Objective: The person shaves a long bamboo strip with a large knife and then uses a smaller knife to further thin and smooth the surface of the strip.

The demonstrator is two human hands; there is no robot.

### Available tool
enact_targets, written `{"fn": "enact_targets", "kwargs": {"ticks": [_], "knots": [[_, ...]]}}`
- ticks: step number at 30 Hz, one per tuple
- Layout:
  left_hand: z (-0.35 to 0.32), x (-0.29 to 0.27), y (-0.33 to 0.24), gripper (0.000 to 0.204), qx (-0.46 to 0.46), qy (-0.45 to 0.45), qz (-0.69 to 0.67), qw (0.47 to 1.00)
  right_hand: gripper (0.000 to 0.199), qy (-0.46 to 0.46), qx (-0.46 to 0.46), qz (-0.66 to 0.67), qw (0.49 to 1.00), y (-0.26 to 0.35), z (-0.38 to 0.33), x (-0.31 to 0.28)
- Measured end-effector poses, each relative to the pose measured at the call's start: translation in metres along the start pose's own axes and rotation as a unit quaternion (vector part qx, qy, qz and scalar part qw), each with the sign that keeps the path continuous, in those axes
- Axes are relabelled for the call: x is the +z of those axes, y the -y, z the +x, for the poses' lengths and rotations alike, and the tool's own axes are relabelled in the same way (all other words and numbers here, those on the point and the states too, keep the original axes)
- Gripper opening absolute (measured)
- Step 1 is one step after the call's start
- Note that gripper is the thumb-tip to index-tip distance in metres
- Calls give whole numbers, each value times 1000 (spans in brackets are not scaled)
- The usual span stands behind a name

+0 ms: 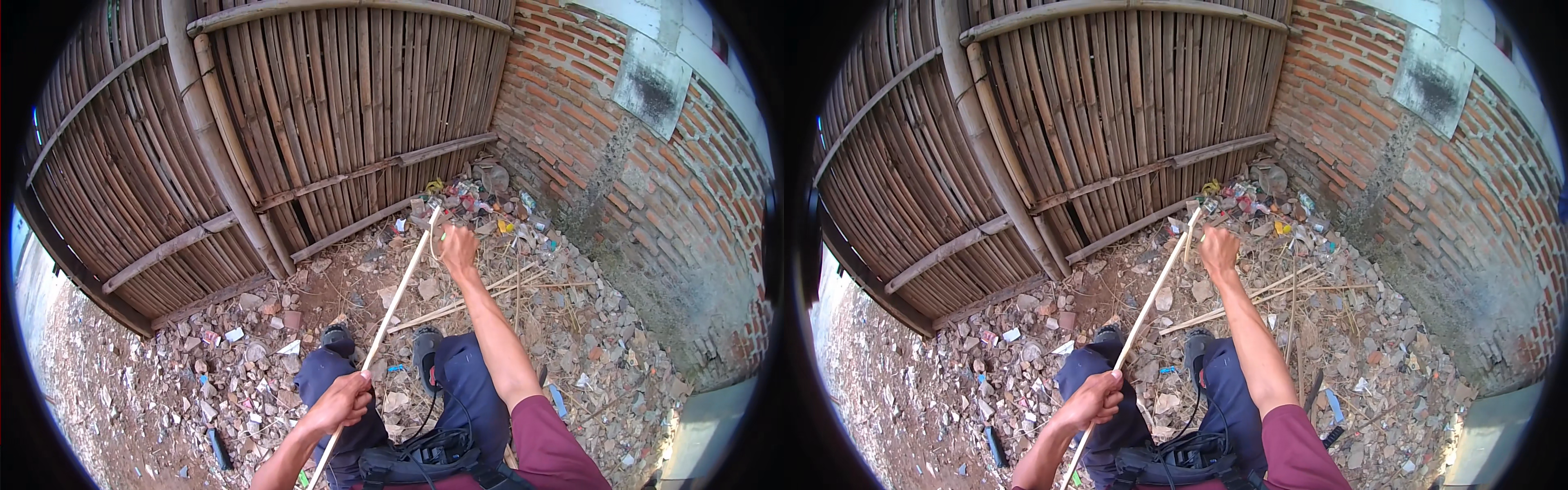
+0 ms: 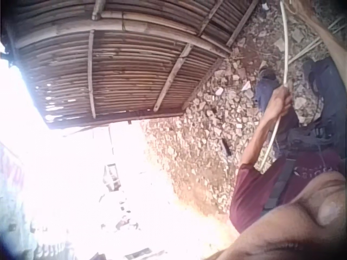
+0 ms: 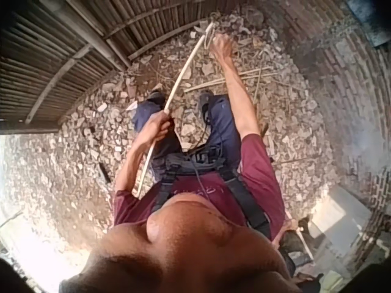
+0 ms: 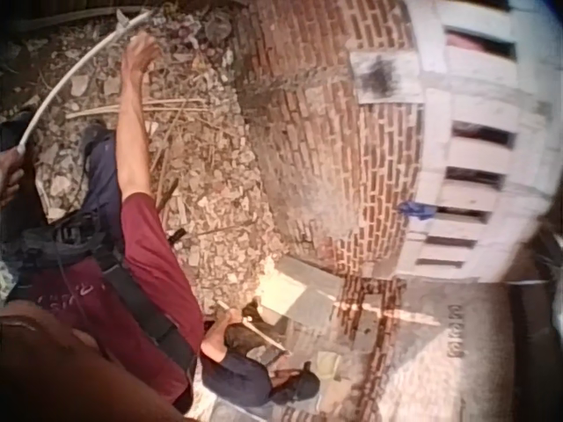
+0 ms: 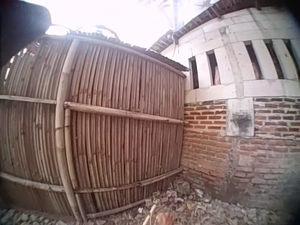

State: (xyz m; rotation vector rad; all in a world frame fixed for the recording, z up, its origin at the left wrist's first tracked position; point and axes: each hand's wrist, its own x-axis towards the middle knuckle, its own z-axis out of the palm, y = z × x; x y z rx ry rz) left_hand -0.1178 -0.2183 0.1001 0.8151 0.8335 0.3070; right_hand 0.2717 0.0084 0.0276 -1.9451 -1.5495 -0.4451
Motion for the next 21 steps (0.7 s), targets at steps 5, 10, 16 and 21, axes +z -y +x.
{"fn": "enact_targets", "kwargs": {"ticks": [5, 10, 16, 21], "knots": [[-70, -17, 30, 39, -10, -3, 33, 999, 22, 32, 246, -62, 967, -128, -9, 3], [-60, -59, 31, 38, 39, -109, -71, 991, 25, 124, 205, -20, 971, -211, -46, 23], [-32, -72, -20, 45, 149, -242, 367, 886, 28, 239, 283, 355, 858, -98, -16, -9], [45, -84, -77, 43, 235, -286, 503, 781, 26, 47, 111, 365, 923, -6, 21, -105]]}}
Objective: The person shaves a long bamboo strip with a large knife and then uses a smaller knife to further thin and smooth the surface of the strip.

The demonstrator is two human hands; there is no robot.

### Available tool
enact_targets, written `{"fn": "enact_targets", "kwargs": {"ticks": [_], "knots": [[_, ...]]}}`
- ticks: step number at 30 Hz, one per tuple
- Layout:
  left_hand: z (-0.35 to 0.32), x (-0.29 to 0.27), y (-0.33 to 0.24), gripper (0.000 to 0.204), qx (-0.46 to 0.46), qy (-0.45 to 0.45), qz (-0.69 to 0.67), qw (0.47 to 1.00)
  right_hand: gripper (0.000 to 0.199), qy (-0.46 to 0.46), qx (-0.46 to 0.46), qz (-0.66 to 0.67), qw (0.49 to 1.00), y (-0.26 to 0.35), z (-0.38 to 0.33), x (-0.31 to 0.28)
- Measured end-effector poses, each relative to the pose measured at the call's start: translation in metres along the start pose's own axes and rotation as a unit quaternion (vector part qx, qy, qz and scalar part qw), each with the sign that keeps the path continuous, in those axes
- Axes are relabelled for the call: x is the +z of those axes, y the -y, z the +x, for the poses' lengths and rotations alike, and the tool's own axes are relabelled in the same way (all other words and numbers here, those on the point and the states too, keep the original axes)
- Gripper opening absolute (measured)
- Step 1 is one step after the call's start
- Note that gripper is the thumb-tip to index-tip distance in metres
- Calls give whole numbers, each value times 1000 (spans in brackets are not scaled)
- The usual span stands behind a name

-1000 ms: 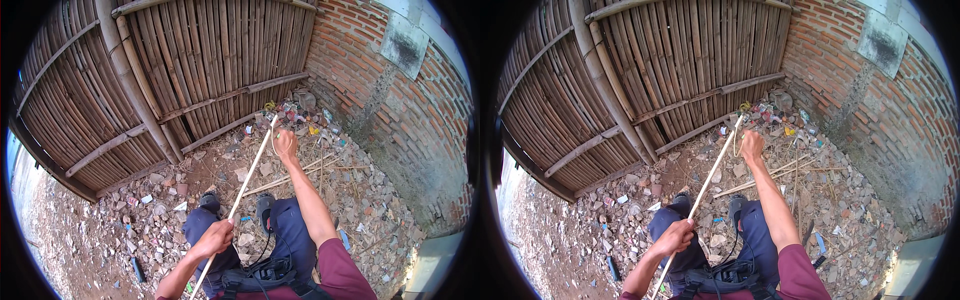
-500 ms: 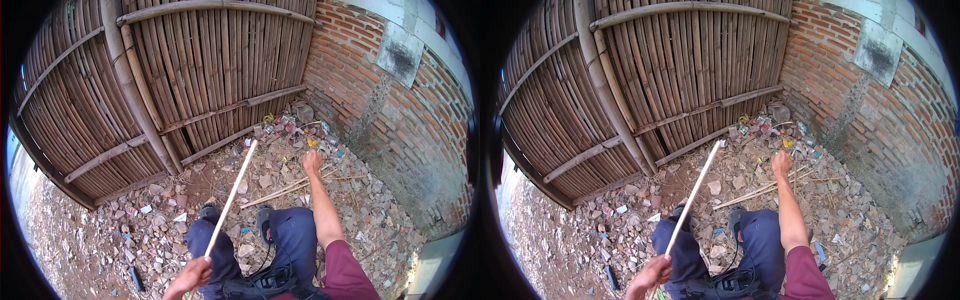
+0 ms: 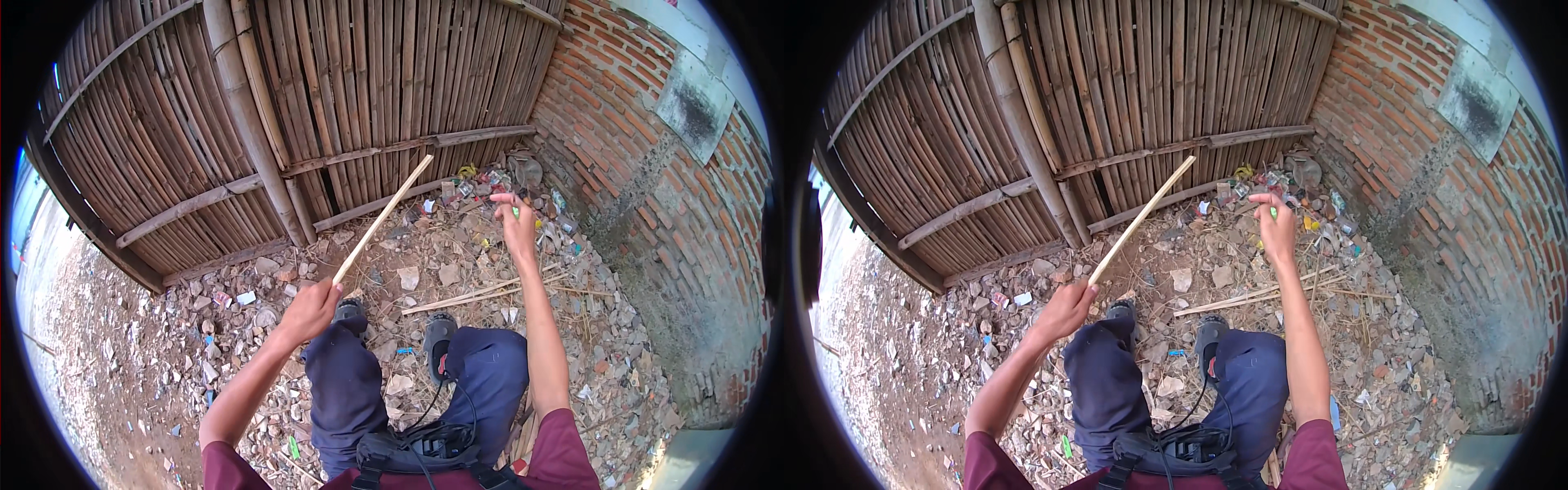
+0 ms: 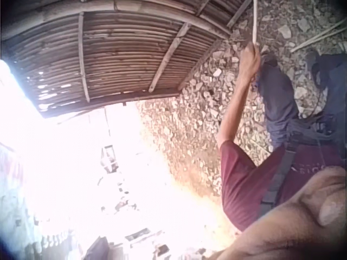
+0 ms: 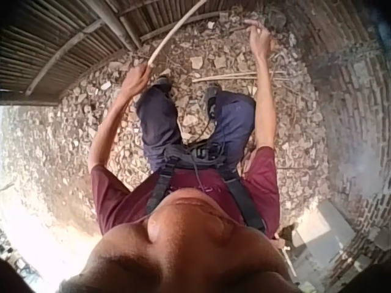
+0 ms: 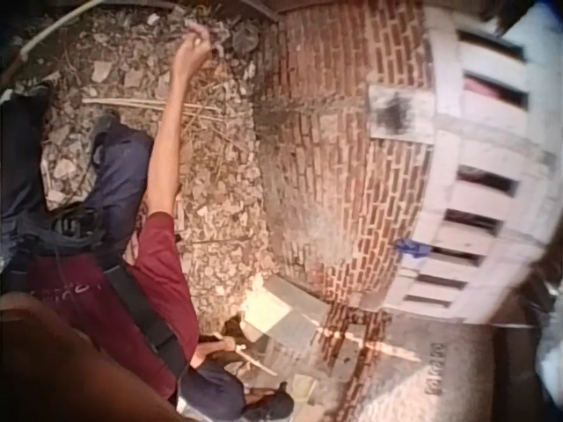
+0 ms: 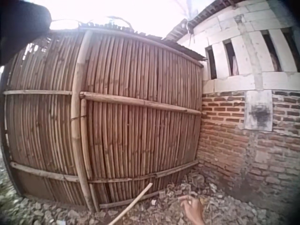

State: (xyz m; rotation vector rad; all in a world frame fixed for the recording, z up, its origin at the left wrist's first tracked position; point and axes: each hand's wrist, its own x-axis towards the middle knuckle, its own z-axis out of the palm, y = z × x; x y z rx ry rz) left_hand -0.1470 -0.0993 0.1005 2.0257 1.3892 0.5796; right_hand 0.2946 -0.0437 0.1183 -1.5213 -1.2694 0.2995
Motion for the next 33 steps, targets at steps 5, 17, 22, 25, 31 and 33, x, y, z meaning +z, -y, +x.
{"fn": "enact_targets", "kwargs": {"ticks": [5, 17, 22, 25, 31, 33], "knots": [[66, 27, 27, 40, 63, -31, 130, 989, 28, 57, -182, -68, 979, 42, -31, 48], [94, 46, -20, 28, 114, -47, 247, 961, 28, 313, -129, -134, 931, -16, -47, 56], [102, 44, -36, 27, 137, -79, 277, 948, 30, 317, -116, -133, 932, -18, -50, 51], [110, 49, -51, 23, 146, -101, 271, 946, 30, 263, -156, -142, 941, -27, -42, 48], [108, 62, -90, 17, 188, -206, 270, 922, 27, 178, -105, -54, 977, -40, -36, 51], [98, 58, -112, 23, 265, -384, 129, 875, 26, 172, -87, -43, 980, -41, -32, 48]]}}
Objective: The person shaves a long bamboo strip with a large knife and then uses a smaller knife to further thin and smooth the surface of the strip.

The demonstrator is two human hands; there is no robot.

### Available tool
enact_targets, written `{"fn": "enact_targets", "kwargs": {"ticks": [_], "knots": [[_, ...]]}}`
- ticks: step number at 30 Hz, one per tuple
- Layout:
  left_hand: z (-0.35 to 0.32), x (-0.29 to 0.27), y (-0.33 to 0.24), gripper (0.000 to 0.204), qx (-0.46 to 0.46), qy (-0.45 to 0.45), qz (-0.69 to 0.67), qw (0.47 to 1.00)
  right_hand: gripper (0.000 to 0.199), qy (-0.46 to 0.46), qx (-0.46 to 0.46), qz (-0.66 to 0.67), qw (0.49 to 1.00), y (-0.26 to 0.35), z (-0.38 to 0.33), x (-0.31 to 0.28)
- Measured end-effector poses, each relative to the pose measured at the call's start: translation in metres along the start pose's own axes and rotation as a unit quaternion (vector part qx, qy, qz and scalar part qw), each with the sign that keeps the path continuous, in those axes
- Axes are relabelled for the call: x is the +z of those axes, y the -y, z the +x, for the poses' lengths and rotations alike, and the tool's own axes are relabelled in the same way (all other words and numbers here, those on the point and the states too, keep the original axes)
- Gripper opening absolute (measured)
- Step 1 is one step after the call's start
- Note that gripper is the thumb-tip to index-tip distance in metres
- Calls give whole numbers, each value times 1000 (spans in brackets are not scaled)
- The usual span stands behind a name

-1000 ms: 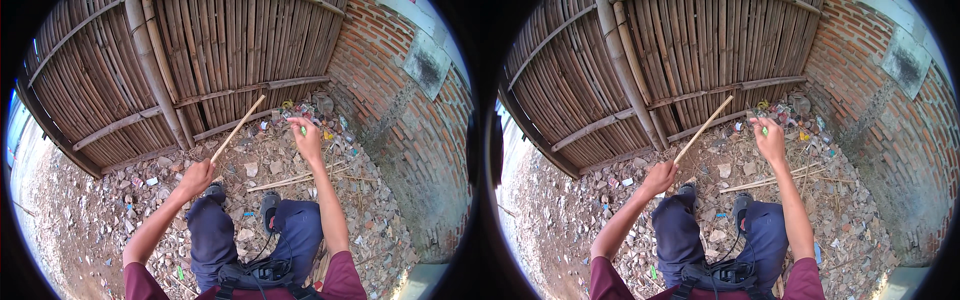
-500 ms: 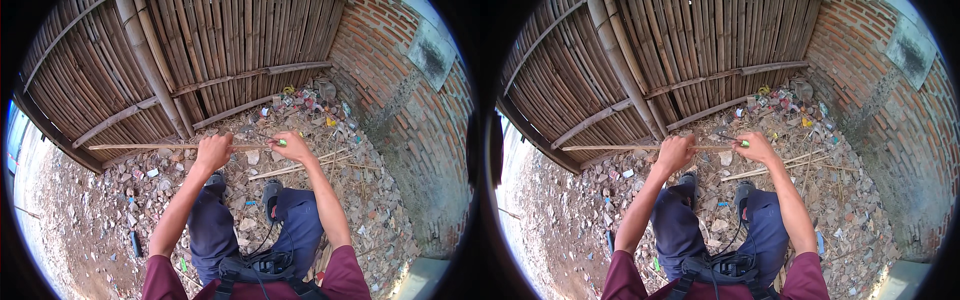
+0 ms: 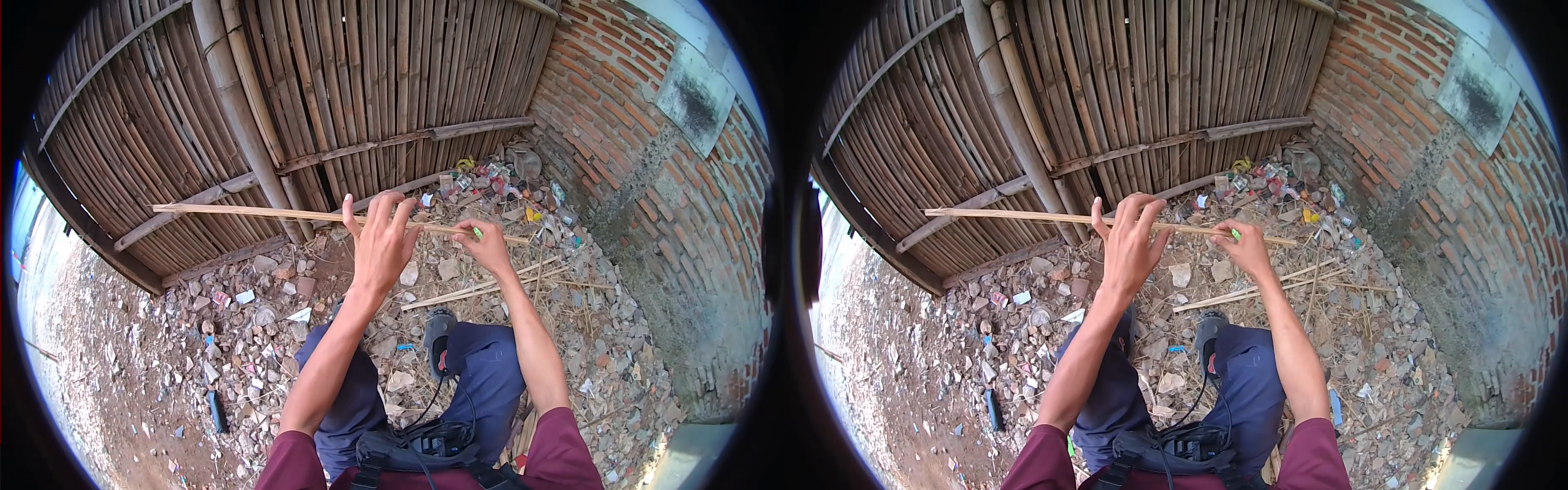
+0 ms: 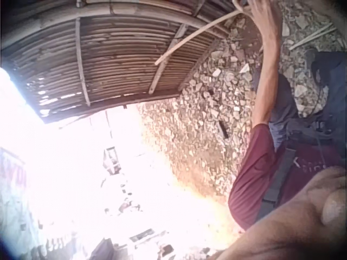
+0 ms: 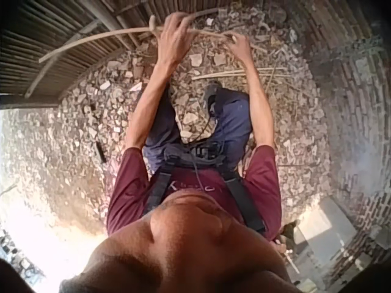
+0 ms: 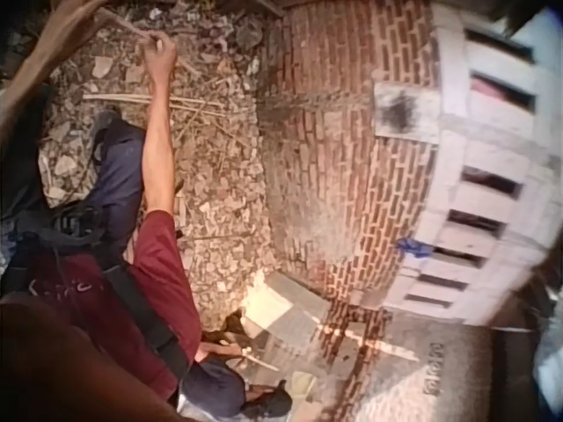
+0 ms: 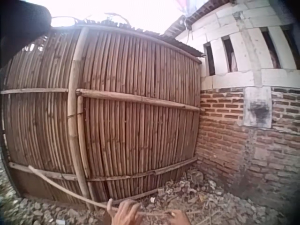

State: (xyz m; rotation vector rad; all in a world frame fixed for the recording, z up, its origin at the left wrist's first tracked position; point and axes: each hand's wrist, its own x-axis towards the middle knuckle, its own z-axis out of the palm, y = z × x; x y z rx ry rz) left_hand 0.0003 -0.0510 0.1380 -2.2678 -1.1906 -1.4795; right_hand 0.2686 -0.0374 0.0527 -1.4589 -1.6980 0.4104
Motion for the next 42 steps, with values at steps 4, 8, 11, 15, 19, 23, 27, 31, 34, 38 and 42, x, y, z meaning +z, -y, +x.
{"fn": "enact_targets", "kwargs": {"ticks": [4, 8, 11, 15, 19, 23, 27, 31, 34, 38, 42], "knots": [[-11, -9, -12, 29, -12, -53, -101, 993, 25, 0, 56, 70, 996, -23, -1, -6], [-34, 4, -8, 24, -195, -18, -210, 958, 25, -7, 105, 116, 988, -20, -4, 2], [-40, 18, -1, 33, -285, -7, -273, 919, 27, 39, 182, 255, 949, 6, -8, 3], [-51, 45, 1, 59, -291, 90, -273, 912, 31, 32, 114, 385, 915, 11, -7, 16], [-65, 52, 7, 85, -251, 203, -258, 911, 29, 50, 170, 475, 862, 58, -10, 16], [-64, 48, 8, 74, -225, 322, -321, 862, 28, 31, 158, 495, 854, 64, -9, 17], [-63, 56, 7, 35, -221, 397, -374, 808, 28, -10, 155, 429, 890, 70, -5, 14], [-62, 50, -5, 34, -261, 370, -477, 753, 26, -71, 126, 388, 910, 88, -1, 9], [-64, 49, -19, 40, -344, 349, -558, 671, 25, -79, 138, 405, 901, 87, 5, 9], [-63, 57, -19, 42, -325, 266, -438, 795, 22, -65, 140, 474, 867, 71, 8, 8], [-68, 62, -18, 41, -289, 247, -404, 832, 18, -59, 136, 468, 871, 65, 8, 1]]}}
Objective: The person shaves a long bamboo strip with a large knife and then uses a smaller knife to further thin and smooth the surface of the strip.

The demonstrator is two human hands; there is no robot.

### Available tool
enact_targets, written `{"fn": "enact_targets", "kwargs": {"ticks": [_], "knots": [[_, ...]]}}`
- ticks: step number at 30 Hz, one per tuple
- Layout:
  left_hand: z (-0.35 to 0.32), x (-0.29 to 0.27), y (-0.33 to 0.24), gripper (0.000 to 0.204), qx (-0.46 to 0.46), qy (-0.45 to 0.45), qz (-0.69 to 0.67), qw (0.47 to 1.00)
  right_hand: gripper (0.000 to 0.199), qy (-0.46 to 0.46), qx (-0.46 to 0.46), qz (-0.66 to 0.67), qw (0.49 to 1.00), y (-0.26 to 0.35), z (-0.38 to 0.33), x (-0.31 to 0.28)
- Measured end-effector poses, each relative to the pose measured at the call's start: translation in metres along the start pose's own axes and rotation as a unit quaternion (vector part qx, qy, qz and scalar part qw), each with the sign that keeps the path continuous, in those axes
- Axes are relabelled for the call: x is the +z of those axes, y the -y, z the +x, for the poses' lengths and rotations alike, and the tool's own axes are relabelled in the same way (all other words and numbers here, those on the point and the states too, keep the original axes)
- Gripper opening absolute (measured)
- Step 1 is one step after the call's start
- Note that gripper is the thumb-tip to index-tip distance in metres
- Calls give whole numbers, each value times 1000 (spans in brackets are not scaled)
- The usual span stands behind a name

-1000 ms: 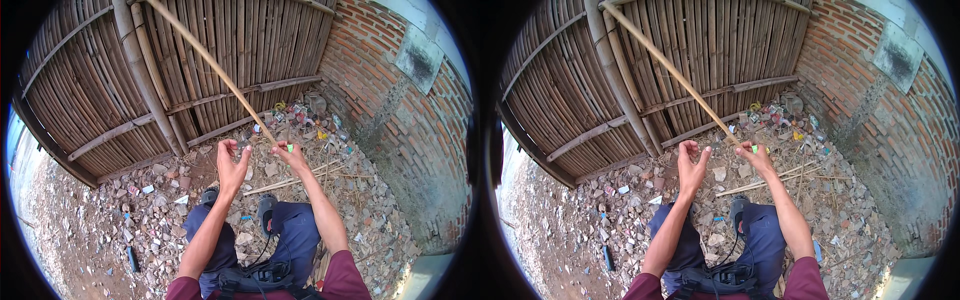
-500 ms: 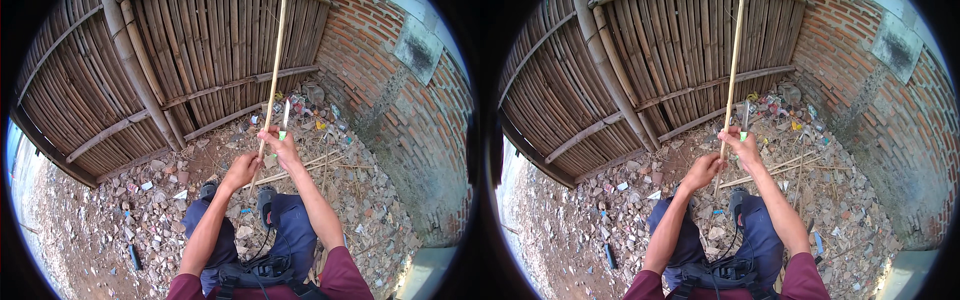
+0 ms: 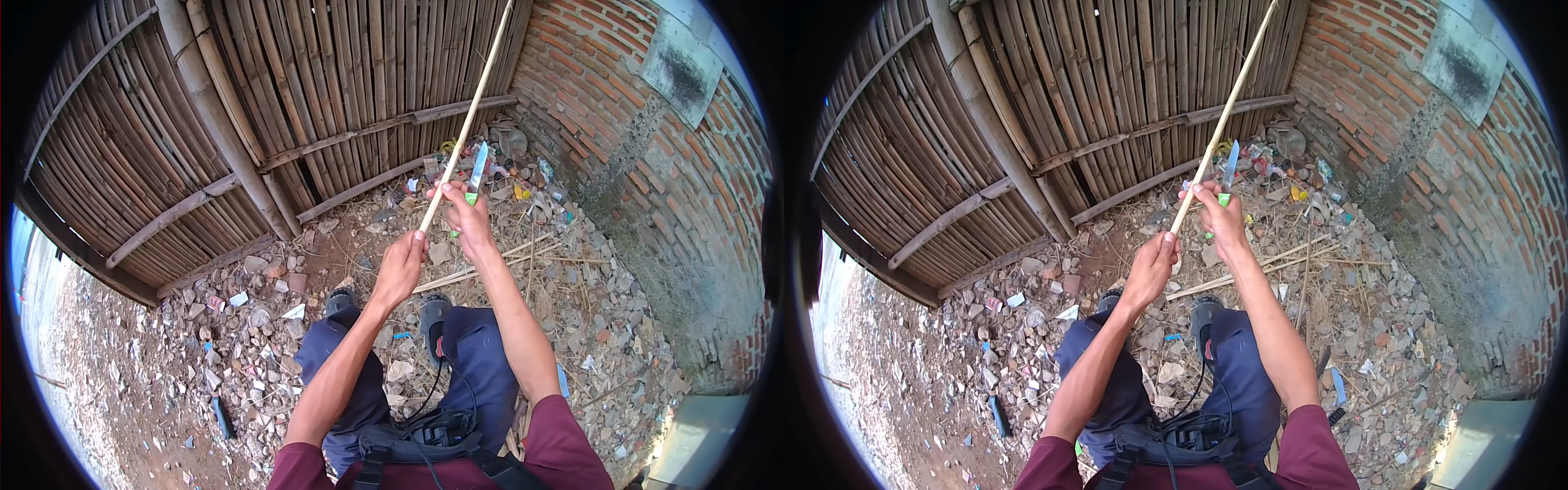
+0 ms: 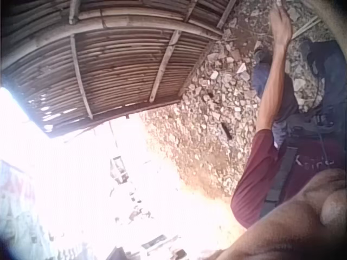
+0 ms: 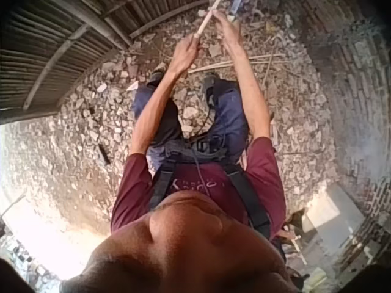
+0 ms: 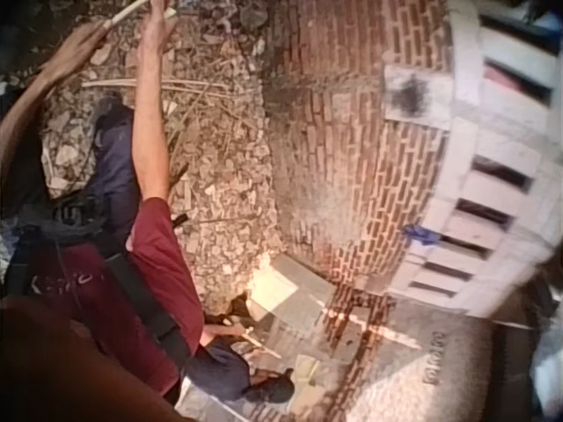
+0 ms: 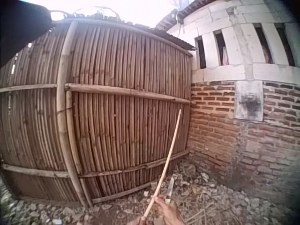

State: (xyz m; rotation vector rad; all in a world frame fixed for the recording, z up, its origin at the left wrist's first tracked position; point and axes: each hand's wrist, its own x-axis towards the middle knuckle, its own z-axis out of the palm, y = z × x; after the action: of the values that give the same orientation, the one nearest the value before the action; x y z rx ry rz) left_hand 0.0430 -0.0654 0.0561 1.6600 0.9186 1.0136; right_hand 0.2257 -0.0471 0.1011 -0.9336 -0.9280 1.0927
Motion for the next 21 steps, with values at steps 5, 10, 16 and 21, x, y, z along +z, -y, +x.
{"fn": "enact_targets", "kwargs": {"ticks": [5, 10, 16, 21], "knots": [[-5, -13, -25, 45, -104, 98, -142, 980, 18, -15, -18, -28, 999, 5, -4, 4], [-4, -21, -38, 60, -156, 173, -247, 941, 19, -24, -57, -60, 996, 2, 1, -5], [-3, -24, -37, 65, -187, 193, -211, 940, 17, -31, -56, -58, 996, 4, -1, -7], [-1, -18, -35, 60, -169, 218, -241, 930, 19, -41, -70, -89, 993, 2, -1, -1]]}}
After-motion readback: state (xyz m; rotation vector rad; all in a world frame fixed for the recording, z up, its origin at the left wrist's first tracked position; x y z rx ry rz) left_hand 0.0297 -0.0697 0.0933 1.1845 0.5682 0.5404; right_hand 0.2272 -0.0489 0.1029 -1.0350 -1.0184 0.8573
